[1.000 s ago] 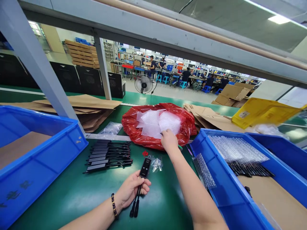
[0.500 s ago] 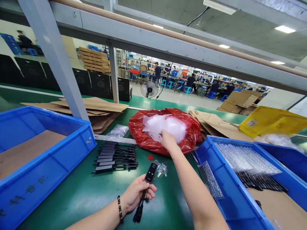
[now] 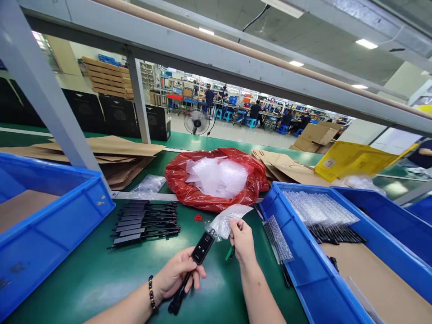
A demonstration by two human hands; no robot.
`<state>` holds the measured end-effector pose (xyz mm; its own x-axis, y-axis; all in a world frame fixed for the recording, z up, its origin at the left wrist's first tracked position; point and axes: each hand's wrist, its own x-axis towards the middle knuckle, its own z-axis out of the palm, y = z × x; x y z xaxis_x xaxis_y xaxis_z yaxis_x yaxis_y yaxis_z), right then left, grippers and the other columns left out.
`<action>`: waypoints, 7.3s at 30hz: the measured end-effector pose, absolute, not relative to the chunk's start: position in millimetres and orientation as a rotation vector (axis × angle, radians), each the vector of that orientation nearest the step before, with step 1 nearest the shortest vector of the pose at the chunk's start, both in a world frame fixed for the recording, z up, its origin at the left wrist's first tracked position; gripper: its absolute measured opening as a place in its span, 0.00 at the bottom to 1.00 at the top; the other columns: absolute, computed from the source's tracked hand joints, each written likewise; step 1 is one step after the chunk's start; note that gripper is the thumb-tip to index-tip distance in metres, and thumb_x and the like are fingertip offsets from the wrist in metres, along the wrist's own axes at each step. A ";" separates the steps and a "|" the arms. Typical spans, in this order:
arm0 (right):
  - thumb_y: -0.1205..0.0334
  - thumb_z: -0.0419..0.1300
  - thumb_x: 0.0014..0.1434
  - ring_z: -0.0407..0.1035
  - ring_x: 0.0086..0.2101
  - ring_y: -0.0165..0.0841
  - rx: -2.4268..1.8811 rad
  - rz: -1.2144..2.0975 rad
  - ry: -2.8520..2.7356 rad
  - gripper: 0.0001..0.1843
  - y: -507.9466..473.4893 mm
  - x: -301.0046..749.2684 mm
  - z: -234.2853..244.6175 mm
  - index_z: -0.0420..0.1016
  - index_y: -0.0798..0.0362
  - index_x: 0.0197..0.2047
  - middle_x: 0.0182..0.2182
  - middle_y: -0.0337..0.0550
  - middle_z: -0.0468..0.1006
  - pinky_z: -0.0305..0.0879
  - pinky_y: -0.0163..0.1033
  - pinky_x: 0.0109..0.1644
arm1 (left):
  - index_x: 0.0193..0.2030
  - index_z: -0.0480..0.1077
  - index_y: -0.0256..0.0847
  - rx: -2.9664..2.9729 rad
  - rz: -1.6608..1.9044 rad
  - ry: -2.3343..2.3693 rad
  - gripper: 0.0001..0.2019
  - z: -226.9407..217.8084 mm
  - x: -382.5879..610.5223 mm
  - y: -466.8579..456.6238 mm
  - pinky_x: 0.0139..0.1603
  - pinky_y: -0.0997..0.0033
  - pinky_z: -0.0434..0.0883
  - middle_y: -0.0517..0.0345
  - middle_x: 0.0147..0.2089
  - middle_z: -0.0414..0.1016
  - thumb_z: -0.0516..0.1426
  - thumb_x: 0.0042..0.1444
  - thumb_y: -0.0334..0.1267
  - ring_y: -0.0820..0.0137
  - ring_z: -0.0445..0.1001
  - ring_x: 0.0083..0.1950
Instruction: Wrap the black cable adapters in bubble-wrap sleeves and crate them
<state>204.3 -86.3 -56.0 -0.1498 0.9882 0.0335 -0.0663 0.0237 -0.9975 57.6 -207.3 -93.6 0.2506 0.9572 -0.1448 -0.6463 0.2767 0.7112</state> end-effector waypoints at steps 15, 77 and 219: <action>0.40 0.59 0.46 0.44 0.12 0.20 -1.004 1.679 -1.791 0.24 -104.8 200.1 -53.4 0.64 0.55 0.23 0.10 0.27 0.53 0.41 0.29 0.14 | 0.65 0.30 0.42 0.626 1.236 0.659 0.45 -98.6 56.7 -206.9 0.11 0.82 0.63 0.51 0.32 0.78 0.59 0.51 0.38 0.71 0.73 0.17; 0.61 0.50 0.57 0.63 0.26 0.29 -1.172 0.660 -2.647 0.14 -115.2 228.0 -14.8 0.67 0.54 0.22 0.22 0.39 0.71 0.52 0.32 0.29 | 0.34 0.69 0.36 0.540 1.173 0.872 0.15 -88.2 59.2 -205.9 0.37 0.73 0.67 0.54 0.36 0.75 0.66 0.38 0.35 0.71 0.73 0.35; 0.57 0.42 0.62 0.57 0.22 0.26 -0.981 0.857 -2.414 0.21 -132.2 183.0 -58.3 0.57 0.52 0.19 0.18 0.36 0.63 0.53 0.33 0.28 | 0.36 0.60 0.39 0.377 1.282 0.774 0.21 -92.4 63.6 -206.2 0.21 0.76 0.51 0.61 0.27 0.67 0.53 0.50 0.57 0.81 0.57 0.17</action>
<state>183.0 -132.2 -58.3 -0.6761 0.7259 0.1267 0.4833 0.5666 -0.6674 63.6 -206.2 -92.4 0.0847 0.9489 -0.3039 -0.7107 0.2714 0.6490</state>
